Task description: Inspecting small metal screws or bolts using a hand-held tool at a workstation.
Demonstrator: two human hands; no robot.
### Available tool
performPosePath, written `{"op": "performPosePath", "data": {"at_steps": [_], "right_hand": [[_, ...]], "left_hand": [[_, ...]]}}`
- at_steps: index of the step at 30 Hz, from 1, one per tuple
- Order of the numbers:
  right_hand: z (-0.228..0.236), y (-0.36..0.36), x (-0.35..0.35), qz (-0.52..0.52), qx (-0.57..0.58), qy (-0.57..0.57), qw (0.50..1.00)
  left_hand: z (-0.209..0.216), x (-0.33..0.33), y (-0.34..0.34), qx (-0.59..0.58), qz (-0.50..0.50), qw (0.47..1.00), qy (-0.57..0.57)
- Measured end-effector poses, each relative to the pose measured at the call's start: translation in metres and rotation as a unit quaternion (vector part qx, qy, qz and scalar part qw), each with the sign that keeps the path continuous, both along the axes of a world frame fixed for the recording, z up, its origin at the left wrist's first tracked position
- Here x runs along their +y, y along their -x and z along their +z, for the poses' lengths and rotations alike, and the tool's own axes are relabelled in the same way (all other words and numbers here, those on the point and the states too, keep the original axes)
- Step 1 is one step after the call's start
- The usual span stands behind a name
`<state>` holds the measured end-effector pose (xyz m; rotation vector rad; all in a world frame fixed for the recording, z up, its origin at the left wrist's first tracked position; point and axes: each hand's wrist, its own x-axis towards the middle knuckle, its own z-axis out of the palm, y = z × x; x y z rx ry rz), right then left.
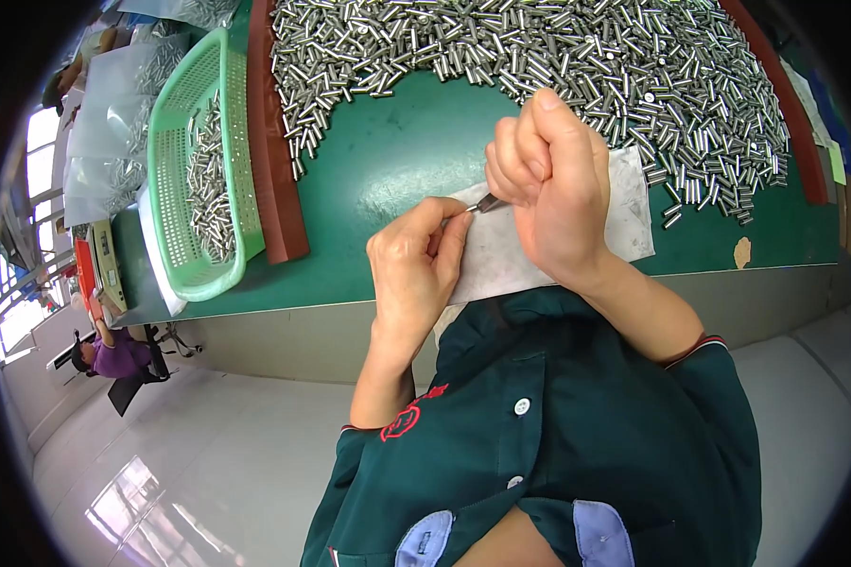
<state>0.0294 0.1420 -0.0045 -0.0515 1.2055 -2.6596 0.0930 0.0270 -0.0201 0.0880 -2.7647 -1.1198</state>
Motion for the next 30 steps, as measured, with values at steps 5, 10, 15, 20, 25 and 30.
{"op": "performPosePath", "data": {"at_steps": [5, 10, 15, 20, 25, 30], "right_hand": [[0.001, 0.0, 0.0, -0.001, -0.004, 0.0, 1.0], [0.0, 0.0, 0.0, 0.0, -0.003, -0.005, 1.0], [0.001, -0.001, -0.001, -0.003, -0.005, -0.005, 1.0], [-0.001, -0.002, -0.003, -0.006, 0.009, -0.007, 1.0], [-0.002, -0.005, -0.006, -0.008, 0.043, -0.034, 0.998], [-0.003, -0.01, -0.009, -0.03, 0.074, -0.062, 0.995]], "left_hand": [[0.0, 0.0, 0.0, 0.001, 0.004, 1.0, 0.0], [0.001, 0.0, 0.0, 0.0, 0.007, 1.0, -0.006], [0.0, 0.0, 0.0, 0.006, 0.01, 1.0, -0.01], [-0.002, 0.0, -0.001, 0.003, 0.014, 1.0, -0.012], [-0.008, -0.001, 0.001, 0.028, 0.009, 0.999, -0.044], [-0.004, 0.0, 0.001, 0.007, 0.014, 1.0, -0.026]]}}
